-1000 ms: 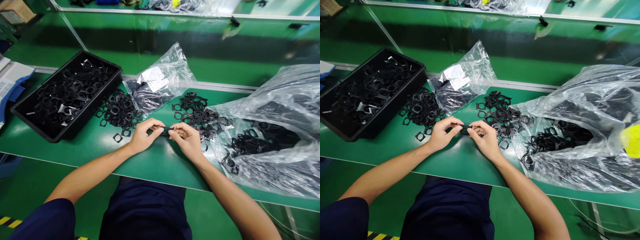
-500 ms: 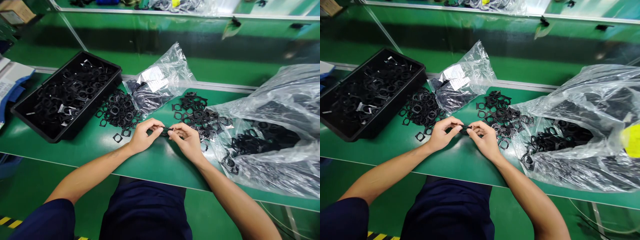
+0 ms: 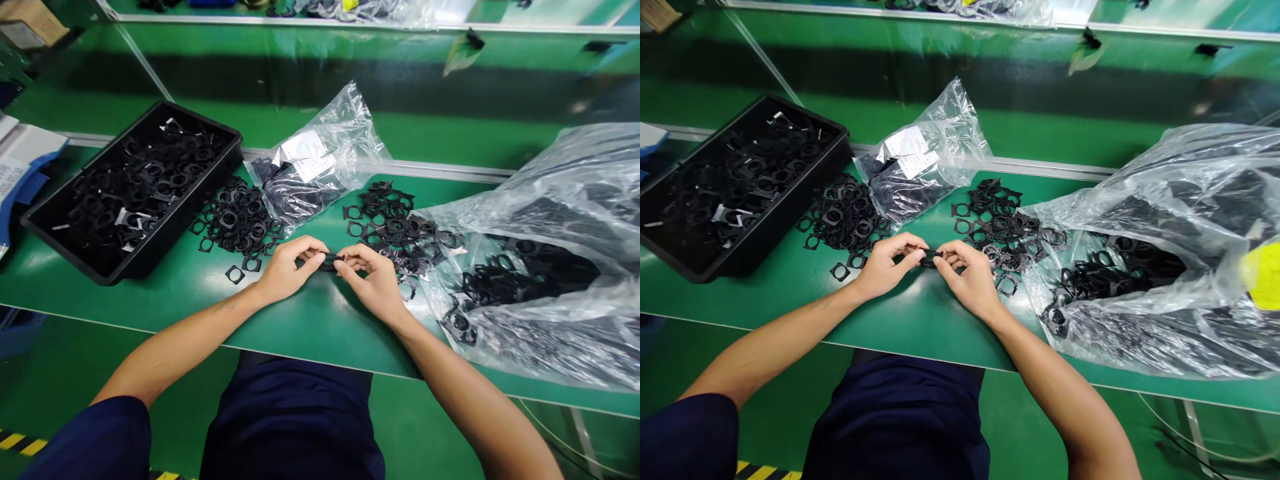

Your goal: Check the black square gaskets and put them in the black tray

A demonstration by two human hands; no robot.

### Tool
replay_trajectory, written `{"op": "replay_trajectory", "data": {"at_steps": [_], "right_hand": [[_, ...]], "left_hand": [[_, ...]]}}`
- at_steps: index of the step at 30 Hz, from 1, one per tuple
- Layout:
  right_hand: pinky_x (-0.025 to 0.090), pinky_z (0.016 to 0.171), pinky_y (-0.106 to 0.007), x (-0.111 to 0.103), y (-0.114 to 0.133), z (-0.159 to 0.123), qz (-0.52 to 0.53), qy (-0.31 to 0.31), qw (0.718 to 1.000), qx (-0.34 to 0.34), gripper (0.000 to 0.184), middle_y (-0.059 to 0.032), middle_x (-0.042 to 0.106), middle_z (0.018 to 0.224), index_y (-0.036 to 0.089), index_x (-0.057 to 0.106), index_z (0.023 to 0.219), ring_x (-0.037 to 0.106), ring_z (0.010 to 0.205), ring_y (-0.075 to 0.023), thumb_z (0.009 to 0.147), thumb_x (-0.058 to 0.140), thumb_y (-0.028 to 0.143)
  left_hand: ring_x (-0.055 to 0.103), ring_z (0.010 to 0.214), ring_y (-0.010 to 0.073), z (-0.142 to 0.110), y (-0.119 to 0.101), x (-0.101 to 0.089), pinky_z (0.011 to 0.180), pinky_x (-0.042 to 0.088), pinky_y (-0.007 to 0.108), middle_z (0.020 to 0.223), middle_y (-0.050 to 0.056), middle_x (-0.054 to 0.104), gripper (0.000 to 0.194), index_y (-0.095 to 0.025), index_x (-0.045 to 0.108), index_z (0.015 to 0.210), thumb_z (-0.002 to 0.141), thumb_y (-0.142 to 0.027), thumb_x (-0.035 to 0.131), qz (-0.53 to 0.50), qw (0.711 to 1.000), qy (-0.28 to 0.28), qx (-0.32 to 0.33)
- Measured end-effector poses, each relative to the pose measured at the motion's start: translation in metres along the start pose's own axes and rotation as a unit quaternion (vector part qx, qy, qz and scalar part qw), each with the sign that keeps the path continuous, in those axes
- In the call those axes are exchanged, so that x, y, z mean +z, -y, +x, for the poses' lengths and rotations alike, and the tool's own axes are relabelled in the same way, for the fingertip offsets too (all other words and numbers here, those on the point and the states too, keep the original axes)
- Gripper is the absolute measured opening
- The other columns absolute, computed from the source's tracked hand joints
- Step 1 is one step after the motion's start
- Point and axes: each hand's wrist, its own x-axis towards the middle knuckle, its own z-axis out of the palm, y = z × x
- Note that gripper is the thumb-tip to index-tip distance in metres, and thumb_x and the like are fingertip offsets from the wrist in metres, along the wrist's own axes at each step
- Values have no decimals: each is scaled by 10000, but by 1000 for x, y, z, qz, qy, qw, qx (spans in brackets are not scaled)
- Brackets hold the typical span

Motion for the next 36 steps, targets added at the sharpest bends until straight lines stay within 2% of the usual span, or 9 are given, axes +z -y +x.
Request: {"op": "replay_trajectory", "data": {"at_steps": [9, 28, 36], "right_hand": [[509, 625, -260, 0, -2, 0, 13, 6, 1000, -13, 78, 9, 644, 724, 209, 649, 842, 609, 637, -132, 841, 691, 275], [535, 626, -287, 0, 2, 1, 2, 8, 1000, -1, 183, -2, 637, 703, 216, 652, 840, 606, 630, -148, 847, 693, 395], [534, 625, -277, 0, 0, 1, -2, 7, 1000, -8, 134, -4, 653, 725, 212, 660, 846, 619, 641, -144, 851, 688, 343]], "left_hand": [[665, 725, 120, 1, 0, 1, 705, 552, 229, 855, 25, 714, 158, -172, 677, 934, 943, -307, 595, 7, 1000, 2, 1], [669, 729, 130, 1, 1, 1, 702, 553, 244, 849, 30, 714, 164, -174, 677, 930, 942, -315, 594, 8, 1000, -1, 4], [668, 729, 129, 1, 1, 0, 704, 552, 244, 853, 29, 714, 178, -175, 677, 934, 947, -328, 587, 12, 1000, 3, 6]]}}
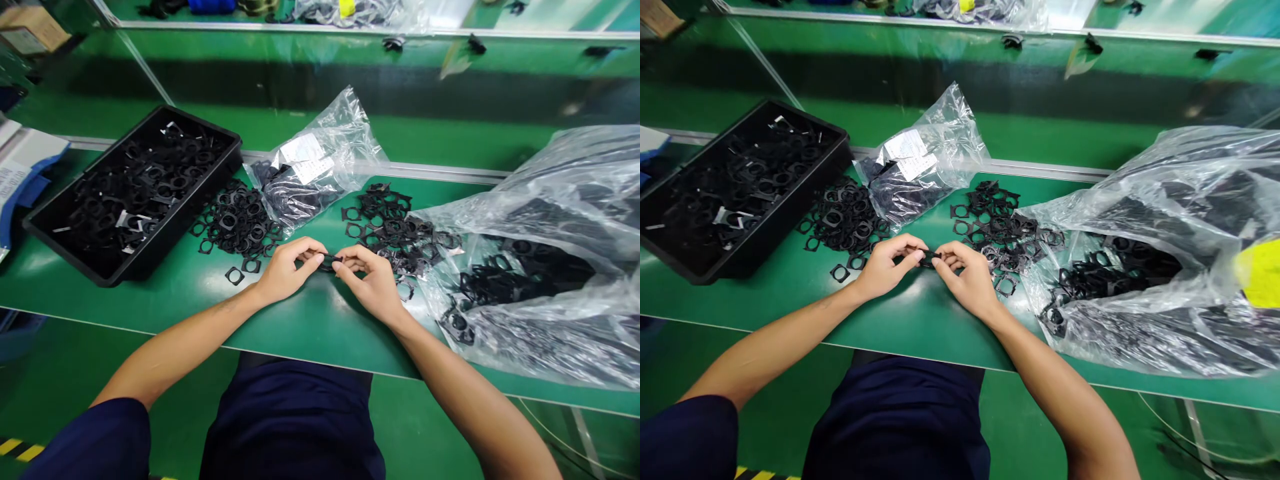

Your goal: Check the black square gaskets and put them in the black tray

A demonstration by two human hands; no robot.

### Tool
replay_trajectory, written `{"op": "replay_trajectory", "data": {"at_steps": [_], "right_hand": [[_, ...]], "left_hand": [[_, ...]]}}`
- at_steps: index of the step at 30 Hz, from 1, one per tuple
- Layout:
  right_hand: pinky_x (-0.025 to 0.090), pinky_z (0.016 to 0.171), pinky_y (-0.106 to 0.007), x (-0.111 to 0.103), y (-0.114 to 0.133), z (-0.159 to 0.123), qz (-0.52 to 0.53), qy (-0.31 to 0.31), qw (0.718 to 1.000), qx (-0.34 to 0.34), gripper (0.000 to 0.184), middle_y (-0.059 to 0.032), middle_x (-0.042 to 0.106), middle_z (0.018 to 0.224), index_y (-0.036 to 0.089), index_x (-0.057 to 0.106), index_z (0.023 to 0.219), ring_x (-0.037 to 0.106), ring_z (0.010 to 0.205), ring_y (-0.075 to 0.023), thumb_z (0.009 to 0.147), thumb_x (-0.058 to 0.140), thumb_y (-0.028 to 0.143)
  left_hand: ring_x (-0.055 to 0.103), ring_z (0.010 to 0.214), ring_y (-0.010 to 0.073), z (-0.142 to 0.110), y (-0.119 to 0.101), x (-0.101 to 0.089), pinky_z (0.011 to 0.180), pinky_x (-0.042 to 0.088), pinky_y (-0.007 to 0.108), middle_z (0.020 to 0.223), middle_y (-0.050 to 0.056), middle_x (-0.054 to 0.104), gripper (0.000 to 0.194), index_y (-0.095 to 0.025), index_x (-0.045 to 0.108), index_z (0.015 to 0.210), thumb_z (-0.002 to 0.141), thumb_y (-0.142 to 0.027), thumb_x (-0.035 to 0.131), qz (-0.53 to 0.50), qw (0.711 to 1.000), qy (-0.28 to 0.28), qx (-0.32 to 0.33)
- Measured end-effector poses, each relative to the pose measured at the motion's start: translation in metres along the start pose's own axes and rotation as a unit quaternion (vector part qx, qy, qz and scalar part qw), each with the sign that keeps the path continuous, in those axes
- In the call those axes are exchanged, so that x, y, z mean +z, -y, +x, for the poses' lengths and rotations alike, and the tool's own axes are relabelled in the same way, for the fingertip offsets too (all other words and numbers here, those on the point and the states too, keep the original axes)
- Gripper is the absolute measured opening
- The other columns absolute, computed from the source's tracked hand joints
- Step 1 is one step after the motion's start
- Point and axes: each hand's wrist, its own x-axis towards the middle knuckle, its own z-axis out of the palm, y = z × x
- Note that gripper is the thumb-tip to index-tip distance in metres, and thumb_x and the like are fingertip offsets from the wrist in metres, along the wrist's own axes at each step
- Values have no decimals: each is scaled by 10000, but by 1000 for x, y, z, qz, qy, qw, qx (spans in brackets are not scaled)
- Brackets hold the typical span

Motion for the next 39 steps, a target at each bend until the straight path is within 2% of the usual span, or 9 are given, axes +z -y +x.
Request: {"op": "replay_trajectory", "data": {"at_steps": [11, 24, 39], "right_hand": [[538, 622, -286, 0, 0, 0, 3, -1, 1000, 2, 182, -3, 642, 708, 219, 658, 836, 617, 633, -150, 848, 701, 396], [516, 623, -272, 0, 1, 0, 20, 1, 1000, 6, 120, 6, 634, 711, 213, 641, 827, 603, 624, -137, 843, 696, 318], [532, 615, -258, 0, -1, 0, 9, -1, 1000, -7, 153, 1, 663, 725, 204, 652, 840, 625, 625, -131, 860, 699, 348]], "left_hand": [[662, 714, 126, 1, 0, 0, 691, 549, 237, 839, 28, 711, 173, -175, 679, 925, 946, -321, 589, 2, 1000, -2, 0], [663, 720, 123, 0, -2, 1, 694, 546, 230, 839, 24, 708, 157, -173, 681, 922, 940, -308, 603, -8, 1000, -9, 4], [653, 712, 112, 0, -2, 1, 695, 534, 215, 831, 21, 704, 139, -164, 685, 919, 931, -277, 605, -9, 1000, -9, 0]]}}
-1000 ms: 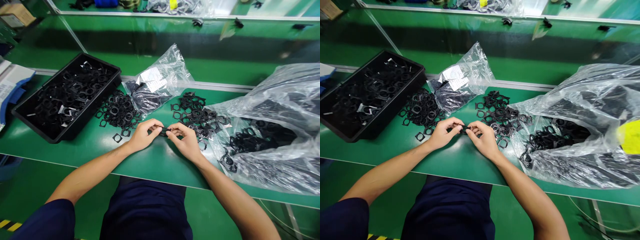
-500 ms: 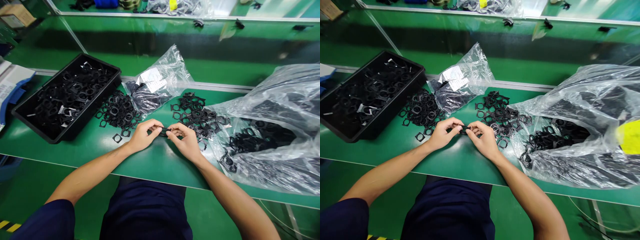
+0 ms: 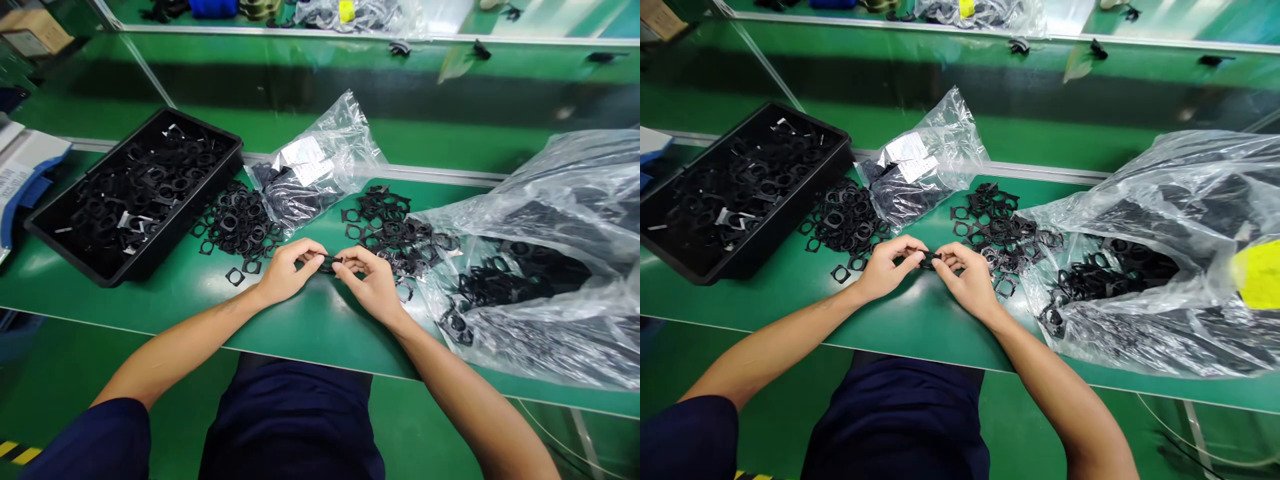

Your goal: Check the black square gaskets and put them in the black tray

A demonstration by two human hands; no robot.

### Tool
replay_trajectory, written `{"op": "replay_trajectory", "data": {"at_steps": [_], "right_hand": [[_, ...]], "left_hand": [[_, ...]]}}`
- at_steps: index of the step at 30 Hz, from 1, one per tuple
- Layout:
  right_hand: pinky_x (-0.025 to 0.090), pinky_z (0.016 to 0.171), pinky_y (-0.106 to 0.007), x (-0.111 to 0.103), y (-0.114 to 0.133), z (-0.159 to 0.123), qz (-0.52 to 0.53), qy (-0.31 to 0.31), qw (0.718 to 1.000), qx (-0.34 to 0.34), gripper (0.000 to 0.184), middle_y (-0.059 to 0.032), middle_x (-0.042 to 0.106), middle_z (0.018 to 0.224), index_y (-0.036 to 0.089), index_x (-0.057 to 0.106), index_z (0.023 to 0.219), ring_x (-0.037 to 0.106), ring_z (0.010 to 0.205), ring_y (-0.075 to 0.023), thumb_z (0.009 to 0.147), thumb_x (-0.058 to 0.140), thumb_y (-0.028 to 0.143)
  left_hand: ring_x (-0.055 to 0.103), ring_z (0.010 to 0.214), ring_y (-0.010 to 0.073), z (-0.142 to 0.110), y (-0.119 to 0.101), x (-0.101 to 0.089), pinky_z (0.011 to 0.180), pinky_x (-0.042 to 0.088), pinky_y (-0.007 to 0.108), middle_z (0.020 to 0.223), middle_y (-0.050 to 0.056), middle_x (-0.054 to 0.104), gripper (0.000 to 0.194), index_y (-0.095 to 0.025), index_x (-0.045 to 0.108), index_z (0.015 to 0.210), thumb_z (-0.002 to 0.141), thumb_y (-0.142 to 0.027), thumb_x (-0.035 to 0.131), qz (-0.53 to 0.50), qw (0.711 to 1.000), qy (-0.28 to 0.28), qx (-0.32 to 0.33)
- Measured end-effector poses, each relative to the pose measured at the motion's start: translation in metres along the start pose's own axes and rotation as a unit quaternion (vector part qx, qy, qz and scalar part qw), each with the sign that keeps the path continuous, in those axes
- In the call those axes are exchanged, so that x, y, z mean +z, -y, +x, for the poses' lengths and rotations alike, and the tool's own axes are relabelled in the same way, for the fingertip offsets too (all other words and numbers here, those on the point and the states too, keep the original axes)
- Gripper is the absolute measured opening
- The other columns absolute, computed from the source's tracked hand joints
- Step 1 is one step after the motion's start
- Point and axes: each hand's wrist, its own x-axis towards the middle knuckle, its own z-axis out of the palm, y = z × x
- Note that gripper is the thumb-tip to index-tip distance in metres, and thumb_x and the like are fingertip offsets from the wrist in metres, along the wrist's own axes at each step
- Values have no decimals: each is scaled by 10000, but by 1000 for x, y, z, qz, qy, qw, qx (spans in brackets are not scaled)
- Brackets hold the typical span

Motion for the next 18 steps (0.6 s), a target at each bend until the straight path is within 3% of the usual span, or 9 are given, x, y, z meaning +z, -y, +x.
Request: {"op": "replay_trajectory", "data": {"at_steps": [18], "right_hand": [[519, 613, -250, 0, 0, 0, 1, -1, 1000, -1, 87, 8, 650, 719, 204, 646, 838, 614, 627, -126, 843, 688, 280]], "left_hand": [[652, 709, 108, 0, 0, 0, 694, 533, 211, 832, 19, 703, 131, -163, 683, 920, 932, -268, 605, 1, 1000, 0, 2]]}}
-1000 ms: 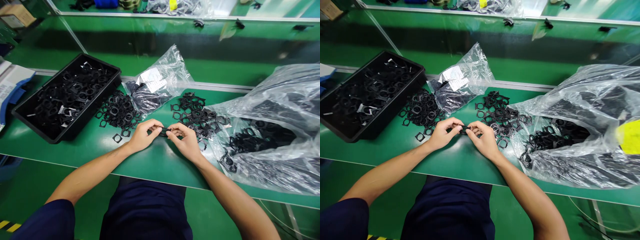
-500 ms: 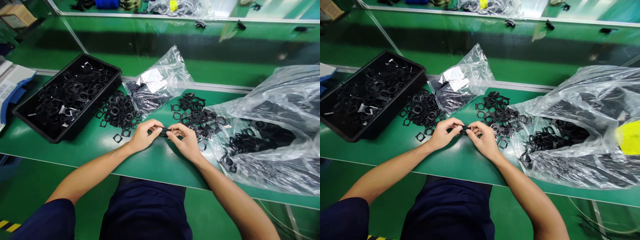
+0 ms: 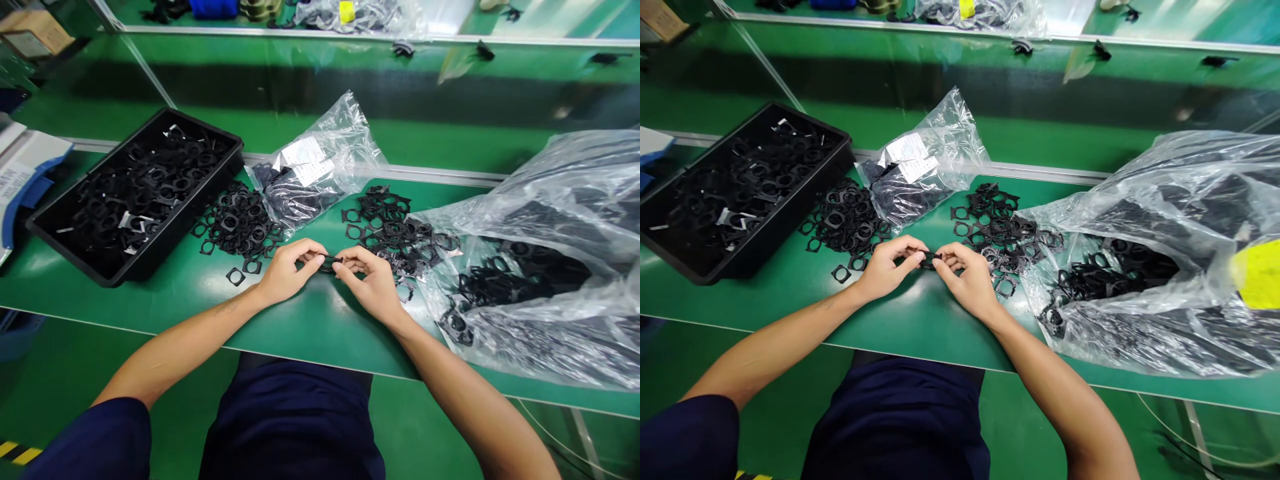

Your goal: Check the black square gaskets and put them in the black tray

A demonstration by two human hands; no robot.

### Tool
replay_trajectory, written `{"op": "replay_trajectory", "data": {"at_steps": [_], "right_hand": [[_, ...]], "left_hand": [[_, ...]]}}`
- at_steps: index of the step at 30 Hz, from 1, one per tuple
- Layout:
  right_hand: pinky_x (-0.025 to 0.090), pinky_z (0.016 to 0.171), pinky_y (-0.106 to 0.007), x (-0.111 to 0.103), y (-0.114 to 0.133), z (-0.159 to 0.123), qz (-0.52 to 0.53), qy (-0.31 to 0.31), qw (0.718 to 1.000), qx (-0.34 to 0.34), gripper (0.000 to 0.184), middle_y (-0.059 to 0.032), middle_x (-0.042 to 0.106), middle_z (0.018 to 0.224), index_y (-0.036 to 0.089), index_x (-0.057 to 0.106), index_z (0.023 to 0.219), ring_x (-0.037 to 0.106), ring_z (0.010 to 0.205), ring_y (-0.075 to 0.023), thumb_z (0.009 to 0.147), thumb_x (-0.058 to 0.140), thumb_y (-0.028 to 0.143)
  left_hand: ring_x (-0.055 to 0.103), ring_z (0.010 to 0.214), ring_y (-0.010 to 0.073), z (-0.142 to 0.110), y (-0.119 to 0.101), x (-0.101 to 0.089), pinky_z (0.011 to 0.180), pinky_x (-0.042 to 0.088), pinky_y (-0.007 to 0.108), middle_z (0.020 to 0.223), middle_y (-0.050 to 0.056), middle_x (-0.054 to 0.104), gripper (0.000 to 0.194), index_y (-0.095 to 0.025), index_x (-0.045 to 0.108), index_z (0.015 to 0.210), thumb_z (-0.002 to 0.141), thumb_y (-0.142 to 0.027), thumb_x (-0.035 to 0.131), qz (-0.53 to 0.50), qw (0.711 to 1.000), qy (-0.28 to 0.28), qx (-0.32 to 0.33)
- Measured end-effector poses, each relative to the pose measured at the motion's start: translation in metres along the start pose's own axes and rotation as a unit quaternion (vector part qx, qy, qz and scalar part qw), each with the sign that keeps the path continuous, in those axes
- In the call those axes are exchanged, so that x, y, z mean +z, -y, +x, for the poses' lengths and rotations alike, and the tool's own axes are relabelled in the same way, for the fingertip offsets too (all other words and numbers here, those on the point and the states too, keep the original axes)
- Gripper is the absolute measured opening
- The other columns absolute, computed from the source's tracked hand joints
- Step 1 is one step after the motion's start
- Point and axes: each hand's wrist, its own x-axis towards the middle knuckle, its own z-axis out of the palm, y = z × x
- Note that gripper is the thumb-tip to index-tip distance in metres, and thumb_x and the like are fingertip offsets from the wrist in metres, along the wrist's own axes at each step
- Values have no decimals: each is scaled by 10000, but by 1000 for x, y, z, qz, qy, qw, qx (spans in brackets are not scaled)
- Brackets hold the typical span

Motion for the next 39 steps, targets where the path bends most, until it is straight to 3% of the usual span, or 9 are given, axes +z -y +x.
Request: {"op": "replay_trajectory", "data": {"at_steps": [22, 27, 33, 39], "right_hand": [[537, 632, -263, 0, 2, 0, -3, 0, 1000, 3, 152, 0, 662, 738, 206, 655, 845, 633, 641, -135, 858, 702, 350], [560, 661, -280, 0, 0, -1, 28, -7, 999, 22, 231, -10, 672, 760, 211, 681, 895, 653, 678, -151, 847, 725, 433], [577, 661, -289, -2, -2, 1, 80, -11, 996, 41, 281, -20, 686, 778, 209, 703, 896, 659, 679, -155, 822, 756, 474], [603, 727, -296, -2, 0, -2, 47, -27, 999, -7, 224, -46, 704, 916, 225, 733, 897, 677, 812, -167, 843, 756, 441]], "left_hand": [[661, 724, 120, 0, -2, 0, 706, 544, 231, 841, 26, 711, 174, -168, 683, 918, 940, -320, 601, -5, 1000, -4, -4], [660, 711, 119, -2, -3, 2, 688, 549, 230, 824, 27, 709, 192, -172, 701, 925, 930, -351, 632, -18, 999, -32, 11], [677, 736, 124, -2, -1, 5, 720, 575, 239, 858, 37, 731, 245, -167, 713, 953, 907, -404, 673, -49, 998, -32, -20], [670, 773, 128, -1, -2, 1, 743, 564, 244, 860, 37, 724, 162, -177, 734, 903, 899, -334, 696, -22, 998, -52, 18]]}}
